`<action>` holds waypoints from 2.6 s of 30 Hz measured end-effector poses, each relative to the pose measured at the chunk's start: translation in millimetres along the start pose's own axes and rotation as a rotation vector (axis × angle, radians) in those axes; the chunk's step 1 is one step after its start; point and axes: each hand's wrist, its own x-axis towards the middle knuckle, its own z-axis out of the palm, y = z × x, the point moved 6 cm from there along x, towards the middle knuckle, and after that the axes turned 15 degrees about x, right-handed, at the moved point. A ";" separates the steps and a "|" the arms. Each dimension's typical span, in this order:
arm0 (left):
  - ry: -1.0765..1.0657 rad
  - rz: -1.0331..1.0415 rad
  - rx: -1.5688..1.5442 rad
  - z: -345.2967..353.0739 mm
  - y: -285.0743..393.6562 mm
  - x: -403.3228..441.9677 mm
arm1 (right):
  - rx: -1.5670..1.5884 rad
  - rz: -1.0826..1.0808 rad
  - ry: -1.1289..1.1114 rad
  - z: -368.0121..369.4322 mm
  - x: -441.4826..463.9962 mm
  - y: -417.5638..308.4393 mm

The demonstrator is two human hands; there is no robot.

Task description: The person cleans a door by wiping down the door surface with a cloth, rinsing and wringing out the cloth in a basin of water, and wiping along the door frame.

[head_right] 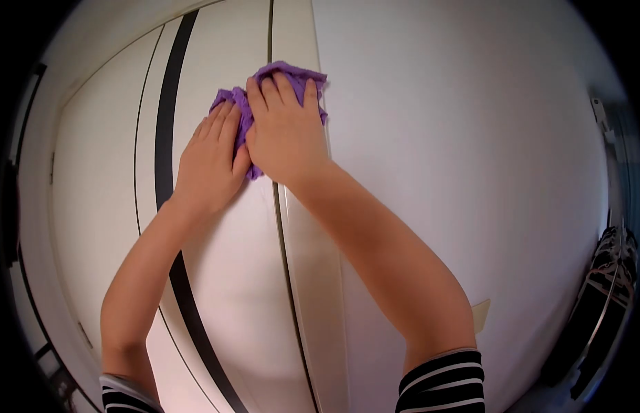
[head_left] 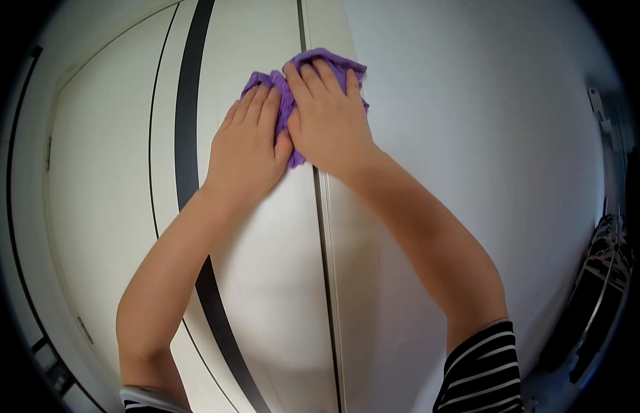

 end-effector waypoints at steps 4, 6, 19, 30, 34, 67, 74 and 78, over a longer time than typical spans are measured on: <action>0.057 -0.055 -0.037 22.7 -18.8 34.1 | -0.007 -0.020 0.067 14.1 33.0 23.1; 0.017 -0.052 -0.079 34.7 -30.5 48.0 | -0.004 -0.019 0.080 19.3 45.7 29.1; -0.125 0.266 -0.259 -30.5 32.7 -59.8 | 0.206 0.116 -0.092 -34.3 -82.1 -57.3; -0.060 0.082 -0.077 1.5 3.7 12.3 | 0.066 0.107 0.069 -11.7 -11.5 -4.7; -0.085 -0.042 -0.076 25.4 -18.8 50.0 | 0.018 0.093 0.162 3.4 28.1 24.1; -0.610 -0.060 -0.484 -97.6 165.6 -259.2 | 0.315 0.465 -0.526 -106.4 -287.3 -155.7; -0.449 -0.185 -0.410 -78.5 141.6 -198.9 | 0.228 0.412 -0.223 -88.2 -228.4 -118.7; -0.546 -0.222 -0.411 -90.4 175.4 -246.6 | 0.263 0.565 -0.325 -103.1 -282.8 -146.7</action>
